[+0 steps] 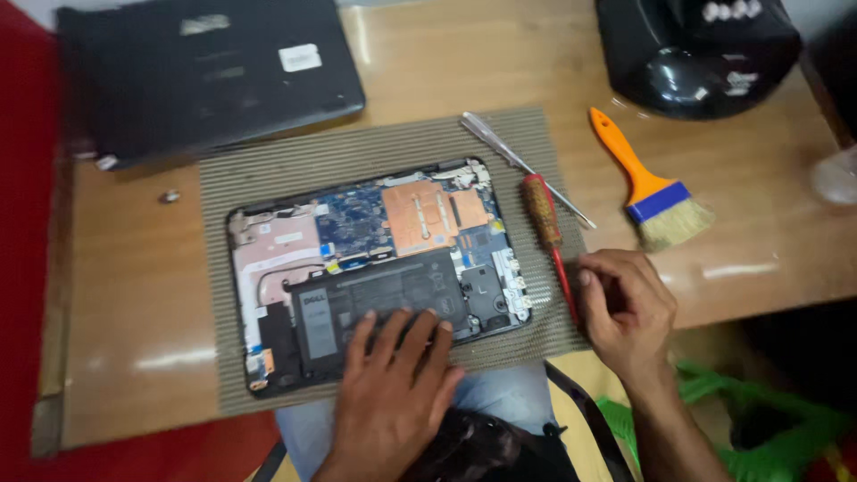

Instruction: The person removes a laptop battery, disconnects the power cable, and then reconnects it before placing the battery back into the laptop chassis. The person uses a red plastic pry tool to assist with the disconnection and reconnection of the battery cable.

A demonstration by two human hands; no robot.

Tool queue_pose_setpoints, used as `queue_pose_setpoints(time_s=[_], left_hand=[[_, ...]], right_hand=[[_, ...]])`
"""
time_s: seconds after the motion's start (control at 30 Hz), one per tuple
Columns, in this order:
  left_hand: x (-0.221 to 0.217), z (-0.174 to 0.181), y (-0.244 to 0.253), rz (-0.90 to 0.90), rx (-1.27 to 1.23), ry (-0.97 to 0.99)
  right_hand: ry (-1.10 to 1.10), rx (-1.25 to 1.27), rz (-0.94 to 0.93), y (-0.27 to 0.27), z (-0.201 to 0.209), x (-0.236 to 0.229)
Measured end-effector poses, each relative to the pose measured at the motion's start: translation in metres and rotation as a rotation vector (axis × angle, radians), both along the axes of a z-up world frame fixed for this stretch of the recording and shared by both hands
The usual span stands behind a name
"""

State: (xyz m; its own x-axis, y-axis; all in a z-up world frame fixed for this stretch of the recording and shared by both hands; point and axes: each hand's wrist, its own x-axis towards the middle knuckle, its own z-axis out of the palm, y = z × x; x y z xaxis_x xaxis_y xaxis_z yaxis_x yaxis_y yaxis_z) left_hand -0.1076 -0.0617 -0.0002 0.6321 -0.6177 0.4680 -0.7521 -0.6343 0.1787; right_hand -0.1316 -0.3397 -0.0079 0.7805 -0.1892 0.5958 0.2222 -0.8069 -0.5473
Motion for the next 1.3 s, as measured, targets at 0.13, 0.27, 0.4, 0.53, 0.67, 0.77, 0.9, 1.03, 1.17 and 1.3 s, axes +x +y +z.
queue_pose_setpoints(time_s=[0.13, 0.27, 0.4, 0.53, 0.67, 0.77, 0.9, 1.03, 1.17, 1.3], left_hand=[[-0.017, -0.011, -0.007, 0.083, -0.008, -0.015], [-0.023, -0.029, -0.010, 0.109, -0.013, -0.035], [-0.023, -0.039, -0.009, 0.141, -0.024, -0.053], [-0.022, -0.048, -0.009, 0.113, -0.078, -0.024], [-0.024, -0.057, -0.008, 0.158, -0.061, -0.051], [-0.021, -0.067, -0.013, 0.154, -0.075, -0.057], [-0.022, -0.070, -0.012, 0.114, -0.097, -0.056], [-0.022, -0.054, -0.003, 0.064, -0.182, 0.025], [-0.018, -0.047, 0.003, 0.020, -0.162, 0.001], [0.009, -0.013, 0.030, -0.200, -0.332, 0.146]], right_hand=[[0.040, 0.020, -0.004, -0.001, -0.006, 0.003], [0.189, 0.231, -0.099, -0.010, -0.006, 0.007], [0.407, 0.367, -0.101, -0.025, 0.023, 0.025], [0.331, 0.165, -0.144, -0.033, 0.059, 0.049], [0.461, 0.115, -0.158, -0.045, 0.071, 0.061], [0.524, 0.019, -0.129, -0.047, 0.071, 0.062], [0.892, -0.208, -0.151, -0.008, 0.063, 0.063], [0.951, -0.229, -0.286, 0.003, 0.053, 0.076], [0.957, -0.249, -0.262, -0.008, 0.045, 0.085], [0.733, 0.369, -0.082, -0.072, 0.025, 0.092]])
